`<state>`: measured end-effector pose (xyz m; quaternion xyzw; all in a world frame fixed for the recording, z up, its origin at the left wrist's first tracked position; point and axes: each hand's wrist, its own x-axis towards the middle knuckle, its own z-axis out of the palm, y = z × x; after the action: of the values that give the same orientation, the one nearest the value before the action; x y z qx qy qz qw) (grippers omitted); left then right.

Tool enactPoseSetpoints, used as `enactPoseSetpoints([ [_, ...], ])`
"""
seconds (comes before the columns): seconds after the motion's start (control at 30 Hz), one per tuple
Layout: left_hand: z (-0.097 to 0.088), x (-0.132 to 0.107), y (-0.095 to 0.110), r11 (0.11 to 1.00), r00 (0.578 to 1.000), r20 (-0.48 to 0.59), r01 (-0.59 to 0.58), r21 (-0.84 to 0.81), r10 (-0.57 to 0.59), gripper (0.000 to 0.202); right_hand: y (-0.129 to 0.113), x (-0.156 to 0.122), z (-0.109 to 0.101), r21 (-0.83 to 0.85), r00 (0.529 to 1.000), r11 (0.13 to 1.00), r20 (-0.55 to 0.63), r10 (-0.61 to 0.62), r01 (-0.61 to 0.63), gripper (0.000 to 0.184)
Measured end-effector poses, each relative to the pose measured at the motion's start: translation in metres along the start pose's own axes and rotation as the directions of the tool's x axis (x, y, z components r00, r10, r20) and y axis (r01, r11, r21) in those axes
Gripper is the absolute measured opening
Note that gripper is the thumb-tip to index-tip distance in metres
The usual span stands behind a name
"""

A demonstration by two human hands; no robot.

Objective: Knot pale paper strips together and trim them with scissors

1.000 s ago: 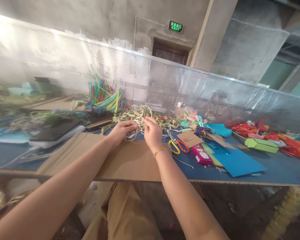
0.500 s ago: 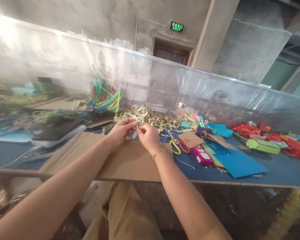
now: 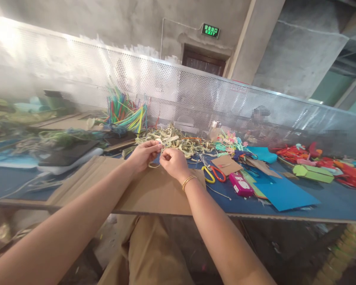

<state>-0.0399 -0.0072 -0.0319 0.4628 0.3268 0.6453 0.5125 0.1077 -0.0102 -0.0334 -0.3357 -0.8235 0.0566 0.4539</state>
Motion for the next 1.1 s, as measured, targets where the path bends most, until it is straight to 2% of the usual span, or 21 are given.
enactPoseSetpoints([
  [0.17,-0.002,0.001,0.0,0.999,1.0,0.018,0.009,-0.043,-0.008,0.028,0.001,-0.001,-0.002,0.071,1.0,0.997,0.017,-0.001,0.0,0.017],
  [0.3,-0.002,0.002,0.001,0.994,0.997,0.061,0.054,-0.098,-0.048,0.021,0.007,0.0,-0.004,0.18,0.989,0.973,-0.007,0.15,-0.146,0.023],
  [0.4,-0.003,0.003,0.001,0.988,0.991,0.105,0.097,-0.123,-0.085,0.017,0.015,0.003,-0.004,0.267,0.945,0.928,-0.126,0.301,-0.261,0.029],
  [0.47,-0.003,0.003,0.0,0.985,0.987,0.12,0.125,-0.12,-0.11,0.015,0.019,0.005,-0.002,0.363,0.914,0.885,-0.165,0.369,-0.292,0.03],
  [0.57,-0.003,0.001,-0.001,0.983,0.979,0.142,0.163,-0.091,-0.149,0.013,0.022,0.007,0.001,0.475,0.901,0.83,-0.156,0.405,-0.291,0.029],
  [0.73,-0.001,-0.001,-0.001,0.98,0.963,0.195,0.197,-0.04,-0.186,0.008,0.024,0.008,0.004,0.519,0.883,0.792,-0.141,0.449,-0.32,0.027],
  [0.87,-0.001,0.0,-0.002,0.982,0.965,0.192,0.189,-0.021,-0.181,0.012,0.022,0.009,0.002,0.479,0.894,0.822,-0.149,0.423,-0.309,0.023],
  [1.0,-0.003,0.002,-0.002,0.988,0.976,0.162,0.152,-0.041,-0.144,0.014,0.017,0.005,-0.004,0.287,0.903,0.902,-0.194,0.383,-0.321,0.021],
  [1.1,-0.003,0.003,0.0,0.987,0.982,0.142,0.139,-0.082,-0.126,0.015,0.012,0.002,-0.007,0.157,0.94,0.945,-0.145,0.309,-0.287,0.021],
])
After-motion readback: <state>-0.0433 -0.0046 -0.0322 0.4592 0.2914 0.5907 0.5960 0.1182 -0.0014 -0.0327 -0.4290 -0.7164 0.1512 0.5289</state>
